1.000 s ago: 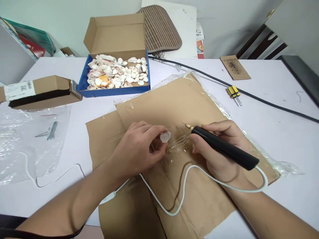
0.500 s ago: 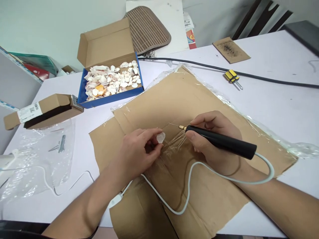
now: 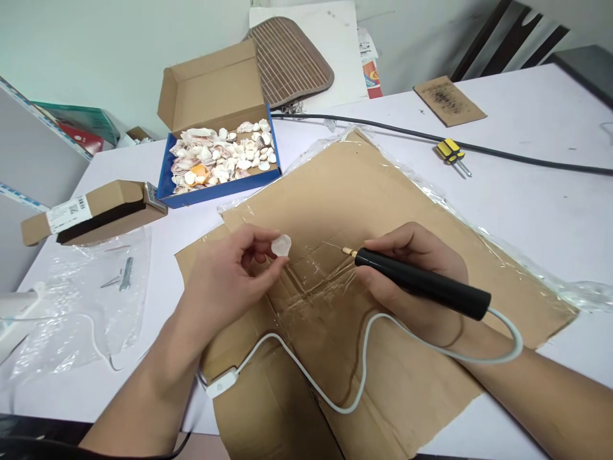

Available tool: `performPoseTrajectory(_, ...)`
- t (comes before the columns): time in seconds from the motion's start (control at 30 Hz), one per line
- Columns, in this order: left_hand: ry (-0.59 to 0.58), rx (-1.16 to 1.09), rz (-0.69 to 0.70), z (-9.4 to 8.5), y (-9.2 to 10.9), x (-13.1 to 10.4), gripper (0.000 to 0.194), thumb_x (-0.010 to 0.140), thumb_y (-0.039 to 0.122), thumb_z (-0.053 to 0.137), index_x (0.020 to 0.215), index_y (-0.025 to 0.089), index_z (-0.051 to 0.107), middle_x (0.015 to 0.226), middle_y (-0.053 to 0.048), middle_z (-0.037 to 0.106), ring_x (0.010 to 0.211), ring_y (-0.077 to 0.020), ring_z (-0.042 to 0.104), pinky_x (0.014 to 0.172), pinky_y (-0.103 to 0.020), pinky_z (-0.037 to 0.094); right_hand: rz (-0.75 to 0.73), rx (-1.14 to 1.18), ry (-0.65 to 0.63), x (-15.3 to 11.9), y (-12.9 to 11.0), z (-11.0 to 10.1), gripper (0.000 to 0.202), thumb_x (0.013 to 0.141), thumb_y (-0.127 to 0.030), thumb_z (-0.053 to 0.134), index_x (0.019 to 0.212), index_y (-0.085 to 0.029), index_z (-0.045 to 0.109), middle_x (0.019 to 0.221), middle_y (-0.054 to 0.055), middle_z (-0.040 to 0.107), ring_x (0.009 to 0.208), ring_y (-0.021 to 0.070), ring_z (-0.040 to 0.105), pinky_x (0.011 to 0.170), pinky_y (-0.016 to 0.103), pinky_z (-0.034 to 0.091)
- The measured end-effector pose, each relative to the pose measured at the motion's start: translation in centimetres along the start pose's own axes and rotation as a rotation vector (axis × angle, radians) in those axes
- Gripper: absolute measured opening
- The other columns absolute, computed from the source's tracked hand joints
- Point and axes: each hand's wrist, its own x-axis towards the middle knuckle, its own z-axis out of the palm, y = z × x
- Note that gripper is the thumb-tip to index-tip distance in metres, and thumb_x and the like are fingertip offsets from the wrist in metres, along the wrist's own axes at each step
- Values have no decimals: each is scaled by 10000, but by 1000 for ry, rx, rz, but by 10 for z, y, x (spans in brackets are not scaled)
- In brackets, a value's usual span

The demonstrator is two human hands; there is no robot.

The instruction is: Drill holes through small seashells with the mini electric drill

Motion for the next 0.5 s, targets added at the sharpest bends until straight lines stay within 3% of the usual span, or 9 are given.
performPoseTrajectory(0.17,-176,-31,89,14,3,-5,211,934,278,744,1129,213,790,874,-8,833,665,-148,719,625,-279,569,17,23,-20,1,-4,2,175,800,-196,853,885,-258,714,695,-16,759,518,142,650,432,252,505)
performPoseTrajectory(0.33,-171,44,186,24,7,-5,118,915,218,718,1022,187,757,767,9,755,624,-147,667,624,-289,540,44,-3,-95,0,-5,3,201,816,-215,851,920,-271,688,701,-25,752,525,147,648,453,263,528)
performPoseTrajectory(0.5,-173,44,182,27,6,-3,110,909,205,722,1016,187,744,740,24,720,605,-137,637,602,-275,508,85,7,-166,-3,-5,2,202,831,-220,849,927,-274,679,743,-17,772,557,156,673,466,268,524)
